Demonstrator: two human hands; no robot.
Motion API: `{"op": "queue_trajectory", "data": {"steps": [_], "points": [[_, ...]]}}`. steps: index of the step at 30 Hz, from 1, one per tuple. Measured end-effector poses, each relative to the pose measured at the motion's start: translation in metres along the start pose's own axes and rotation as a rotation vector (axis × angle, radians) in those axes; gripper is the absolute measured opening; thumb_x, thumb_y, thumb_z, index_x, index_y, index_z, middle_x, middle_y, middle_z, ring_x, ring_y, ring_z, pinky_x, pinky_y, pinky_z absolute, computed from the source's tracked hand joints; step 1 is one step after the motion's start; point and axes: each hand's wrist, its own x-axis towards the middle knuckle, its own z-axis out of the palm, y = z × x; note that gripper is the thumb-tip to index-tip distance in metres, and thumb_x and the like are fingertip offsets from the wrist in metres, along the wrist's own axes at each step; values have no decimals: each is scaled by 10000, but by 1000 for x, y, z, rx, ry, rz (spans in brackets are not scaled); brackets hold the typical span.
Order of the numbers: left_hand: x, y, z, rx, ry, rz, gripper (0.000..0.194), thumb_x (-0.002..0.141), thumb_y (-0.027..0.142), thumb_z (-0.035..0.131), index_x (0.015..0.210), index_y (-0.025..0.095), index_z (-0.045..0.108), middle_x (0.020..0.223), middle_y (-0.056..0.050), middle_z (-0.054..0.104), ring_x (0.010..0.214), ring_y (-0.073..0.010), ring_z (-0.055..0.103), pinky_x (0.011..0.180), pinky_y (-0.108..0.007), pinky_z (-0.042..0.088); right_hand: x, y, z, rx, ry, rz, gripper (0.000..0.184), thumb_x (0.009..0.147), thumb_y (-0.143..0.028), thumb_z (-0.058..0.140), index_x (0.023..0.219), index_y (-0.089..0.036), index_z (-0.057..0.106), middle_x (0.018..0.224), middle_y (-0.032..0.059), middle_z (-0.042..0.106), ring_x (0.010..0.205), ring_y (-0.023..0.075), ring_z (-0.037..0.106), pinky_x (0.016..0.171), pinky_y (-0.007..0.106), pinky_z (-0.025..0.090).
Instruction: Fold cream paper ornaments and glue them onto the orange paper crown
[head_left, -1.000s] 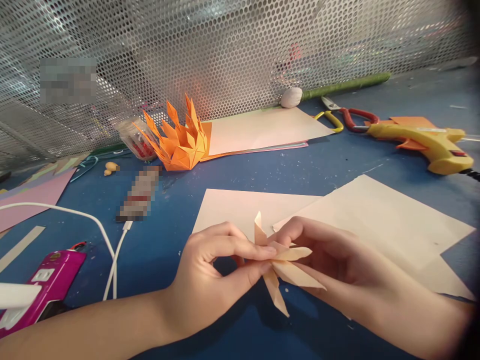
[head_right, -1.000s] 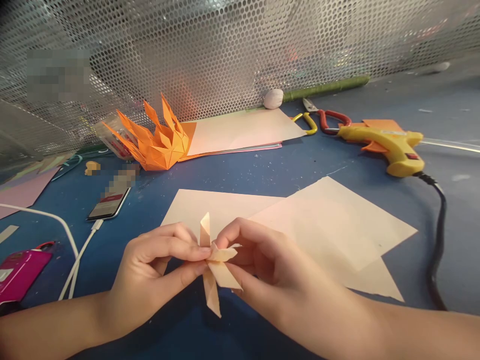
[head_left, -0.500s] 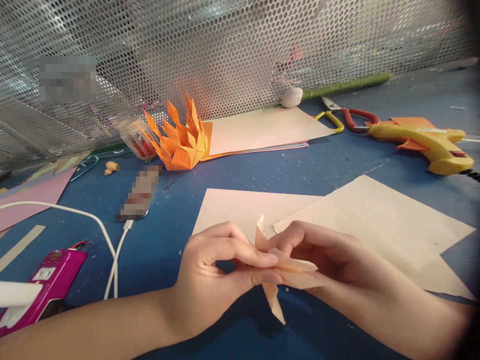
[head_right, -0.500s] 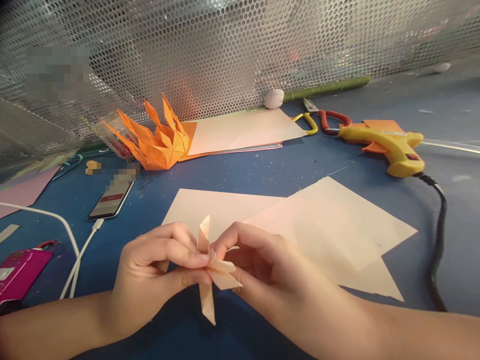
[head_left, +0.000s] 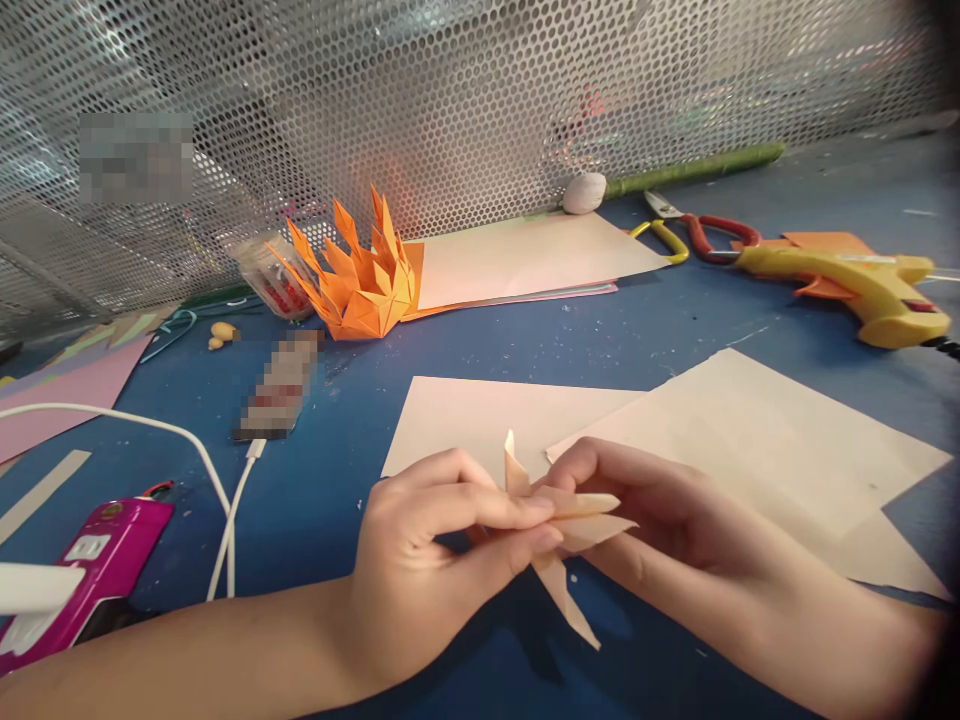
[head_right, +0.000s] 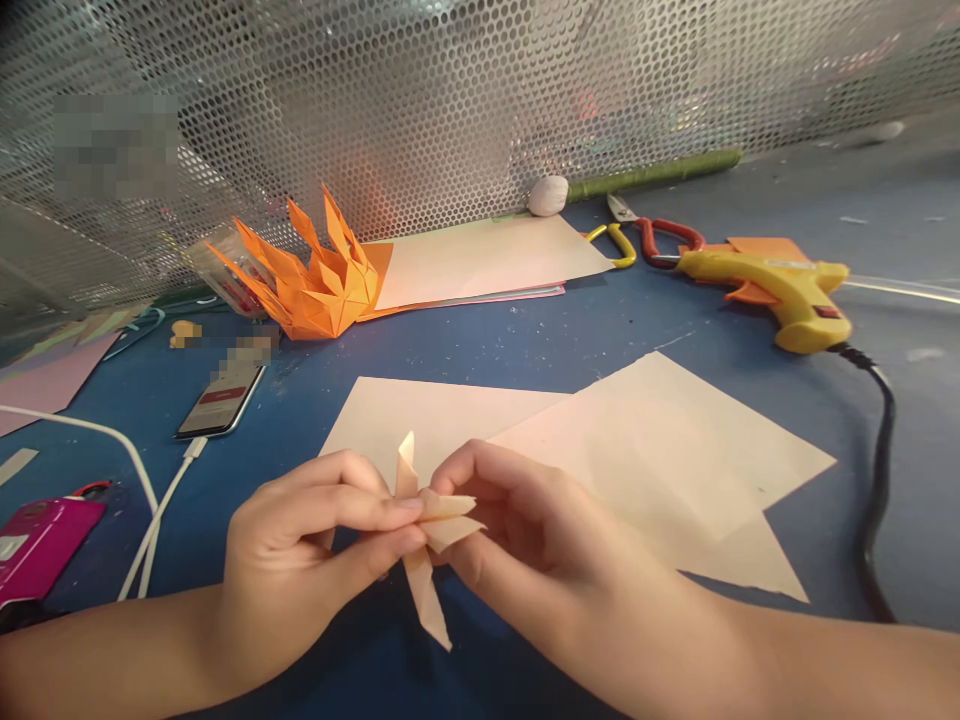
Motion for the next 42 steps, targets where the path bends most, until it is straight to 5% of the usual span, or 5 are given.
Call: {"op": "queue_trajectory", "data": {"steps": [6, 24, 36, 42], "points": [[2, 0, 1, -90, 40, -150, 124, 786, 52, 839, 766, 174, 826, 616, 14, 662, 527, -99, 643, 475, -158, 521, -1, 1, 0, 126, -16, 2, 378, 941, -607, 680, 942, -243, 579, 777, -13, 622, 710, 115, 622, 689, 212, 580], [3, 3, 1, -67, 2, -57, 114, 781, 65, 856, 817, 164, 812, 702, -19, 748, 573, -102, 691, 542, -139, 577, -4, 4, -1, 71, -28, -19, 340, 1012, -572, 584, 875, -261, 562, 810, -1, 680, 785, 138, 672, 726, 233, 603], [6, 1, 2, -373, -43, -441, 130, 758, 86, 857, 743, 213, 833, 722, -14, 713, 555, -113, 666, 416, -166, 539, -4, 3, -1, -49, -9, -45, 347, 1044, -536, 537, 852, -249, 574, 770, 17, 684, 707, 142, 646, 661, 248, 583], [8, 1, 1, -375, -82, -462, 128, 774, 110, 824, 678, 188, 794, 720, -27, 698, 559, -111, 656, 416, -170, 516, -6, 3, -1, -192, 65, -105, 374, 1032, -555, 546, 824, -254, 622, 737, 20, 686, 676, 144, 634, 642, 231, 567]]}}
